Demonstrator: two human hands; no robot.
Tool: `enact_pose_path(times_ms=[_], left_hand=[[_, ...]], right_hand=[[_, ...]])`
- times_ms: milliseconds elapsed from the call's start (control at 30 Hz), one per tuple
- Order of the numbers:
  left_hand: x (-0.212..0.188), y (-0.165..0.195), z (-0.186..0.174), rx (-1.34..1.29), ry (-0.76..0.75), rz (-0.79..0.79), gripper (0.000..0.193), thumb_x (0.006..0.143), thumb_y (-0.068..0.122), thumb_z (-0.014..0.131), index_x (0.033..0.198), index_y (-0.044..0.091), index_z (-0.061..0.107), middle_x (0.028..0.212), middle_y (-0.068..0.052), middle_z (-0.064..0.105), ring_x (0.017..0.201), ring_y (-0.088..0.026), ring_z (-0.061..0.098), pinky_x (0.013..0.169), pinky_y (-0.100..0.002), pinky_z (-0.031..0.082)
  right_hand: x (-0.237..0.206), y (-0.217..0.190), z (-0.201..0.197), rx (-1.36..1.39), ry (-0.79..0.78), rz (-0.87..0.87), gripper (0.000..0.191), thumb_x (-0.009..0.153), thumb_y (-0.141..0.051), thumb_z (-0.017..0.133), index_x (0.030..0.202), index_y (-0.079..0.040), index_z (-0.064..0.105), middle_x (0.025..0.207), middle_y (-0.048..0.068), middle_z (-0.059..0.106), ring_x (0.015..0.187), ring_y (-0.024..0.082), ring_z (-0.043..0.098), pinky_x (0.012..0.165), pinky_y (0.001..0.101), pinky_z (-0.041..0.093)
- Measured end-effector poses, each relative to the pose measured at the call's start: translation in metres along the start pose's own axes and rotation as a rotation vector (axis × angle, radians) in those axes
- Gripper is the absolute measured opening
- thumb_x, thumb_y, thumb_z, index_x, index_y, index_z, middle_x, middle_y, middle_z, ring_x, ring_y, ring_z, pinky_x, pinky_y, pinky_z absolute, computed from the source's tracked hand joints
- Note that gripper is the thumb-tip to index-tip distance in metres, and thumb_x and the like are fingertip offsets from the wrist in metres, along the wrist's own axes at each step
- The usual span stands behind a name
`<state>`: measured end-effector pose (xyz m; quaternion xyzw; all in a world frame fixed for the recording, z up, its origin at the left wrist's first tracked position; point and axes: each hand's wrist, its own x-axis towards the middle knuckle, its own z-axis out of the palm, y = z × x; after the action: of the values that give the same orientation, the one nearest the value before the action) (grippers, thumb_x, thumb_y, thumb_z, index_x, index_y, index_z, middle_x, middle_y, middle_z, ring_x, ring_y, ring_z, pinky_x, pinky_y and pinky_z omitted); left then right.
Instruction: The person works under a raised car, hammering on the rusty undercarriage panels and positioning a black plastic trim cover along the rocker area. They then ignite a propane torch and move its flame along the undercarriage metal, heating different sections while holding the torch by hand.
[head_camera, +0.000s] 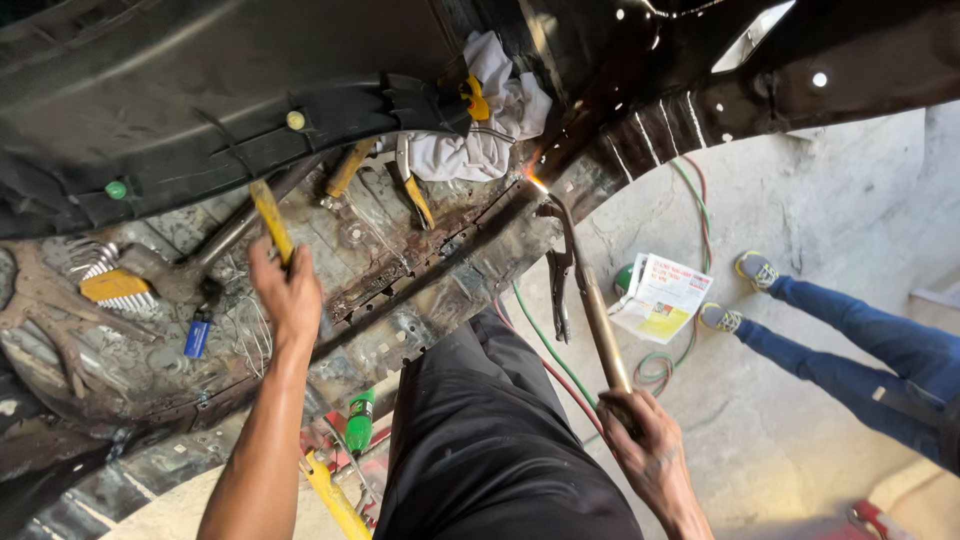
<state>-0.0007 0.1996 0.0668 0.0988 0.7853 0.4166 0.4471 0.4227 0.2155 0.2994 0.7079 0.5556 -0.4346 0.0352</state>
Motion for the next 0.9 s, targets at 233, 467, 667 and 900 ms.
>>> enact_pose_path(times_ms=[233,467,667,900], left_hand=[[-0.062,-0.020,-0.040,0.219,-0.046,0.234,0.034,0.105,0.000,0.059,0.133,-0.001,0.039,0.093,-0.013,0.061,0.070,-0.018,0.058,0.062,-0.034,0.048],[-0.067,-0.039,-0.031,0.477,-0.104,0.252,0.033,0.097,0.012,0.070,0.126,0.002,0.057,0.093,-0.016,0.069,0.079,-0.030,0.068,0.071,-0.041,0.053],[-0.033,-0.018,-0.017,0.674,-0.107,0.395,0.035,0.096,0.014,0.073,0.127,0.003,0.062,0.097,-0.020,0.070,0.084,-0.038,0.068,0.073,-0.048,0.053],[-0.017,0.019,0.103,0.799,-0.446,0.805,0.029,0.097,0.000,0.059,0.122,0.013,0.067,0.125,-0.014,0.063,0.124,-0.029,0.061,0.103,-0.046,0.048]], right_hand=[[0.027,-0.030,0.005,-0.046,-0.112,0.137,0.024,0.089,-0.017,0.069,0.110,-0.006,0.073,0.092,0.009,0.066,0.067,0.021,0.065,0.063,0.0335,0.053],[0.036,-0.036,0.007,-0.076,-0.128,0.154,0.025,0.089,-0.017,0.069,0.112,-0.007,0.073,0.094,0.010,0.067,0.072,0.021,0.063,0.067,0.0343,0.052],[0.031,-0.035,0.002,-0.038,-0.106,0.140,0.025,0.087,-0.016,0.069,0.110,-0.008,0.073,0.098,0.009,0.069,0.074,0.020,0.067,0.069,0.0336,0.054],[0.008,-0.024,0.001,0.068,0.009,0.049,0.023,0.087,-0.013,0.068,0.108,-0.006,0.071,0.099,0.008,0.070,0.077,0.020,0.070,0.064,0.0319,0.057]])
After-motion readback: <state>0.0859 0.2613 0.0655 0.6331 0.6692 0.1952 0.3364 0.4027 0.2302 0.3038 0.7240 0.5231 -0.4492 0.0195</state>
